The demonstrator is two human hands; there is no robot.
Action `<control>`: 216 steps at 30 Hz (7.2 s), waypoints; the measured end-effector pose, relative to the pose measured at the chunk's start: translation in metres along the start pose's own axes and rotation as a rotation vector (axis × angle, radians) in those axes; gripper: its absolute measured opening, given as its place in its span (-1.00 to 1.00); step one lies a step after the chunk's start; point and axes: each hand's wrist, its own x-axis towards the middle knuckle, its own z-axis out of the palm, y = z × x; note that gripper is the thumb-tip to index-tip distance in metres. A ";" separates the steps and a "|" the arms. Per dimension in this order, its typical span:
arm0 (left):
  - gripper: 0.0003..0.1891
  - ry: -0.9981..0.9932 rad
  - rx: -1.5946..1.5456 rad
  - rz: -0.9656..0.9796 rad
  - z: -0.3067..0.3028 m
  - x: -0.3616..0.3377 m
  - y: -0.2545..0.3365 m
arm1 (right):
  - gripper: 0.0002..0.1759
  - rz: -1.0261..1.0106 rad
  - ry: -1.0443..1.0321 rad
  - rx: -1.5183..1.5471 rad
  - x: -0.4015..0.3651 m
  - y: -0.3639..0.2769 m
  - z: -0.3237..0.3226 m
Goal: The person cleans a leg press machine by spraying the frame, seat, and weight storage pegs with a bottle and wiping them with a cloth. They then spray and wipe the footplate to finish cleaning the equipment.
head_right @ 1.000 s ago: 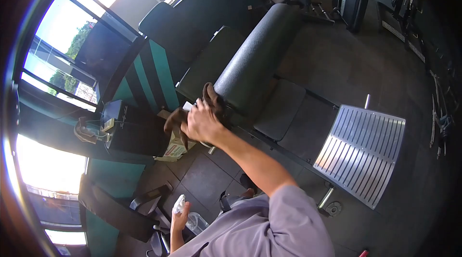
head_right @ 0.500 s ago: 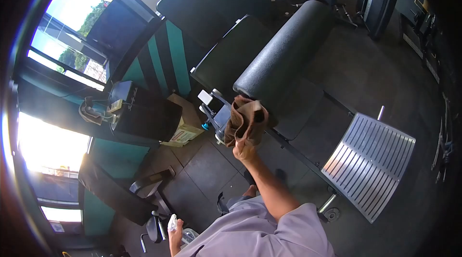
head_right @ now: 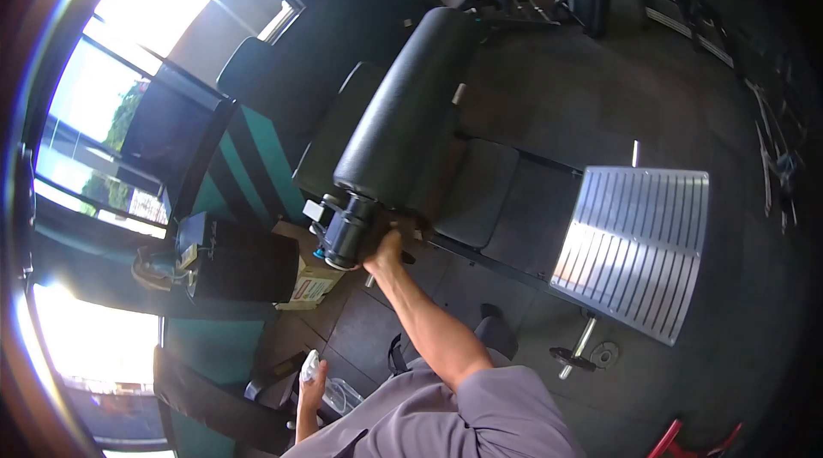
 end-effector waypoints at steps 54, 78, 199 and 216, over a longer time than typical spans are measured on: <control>-0.69 0.440 -0.322 -0.369 -0.007 0.018 -0.164 | -0.24 0.842 -1.237 -3.597 0.099 0.182 0.042; -0.71 -0.449 0.001 1.037 -0.010 0.318 -0.045 | -0.40 -0.853 0.552 -1.643 -0.141 0.042 -0.007; -0.63 -0.325 -0.411 1.352 0.168 0.631 -0.369 | -0.28 -1.544 0.002 -2.249 0.525 0.330 -0.427; -0.66 -0.418 -0.463 1.335 0.173 0.621 -0.376 | -0.23 -1.496 -0.030 -2.715 0.500 0.294 -0.401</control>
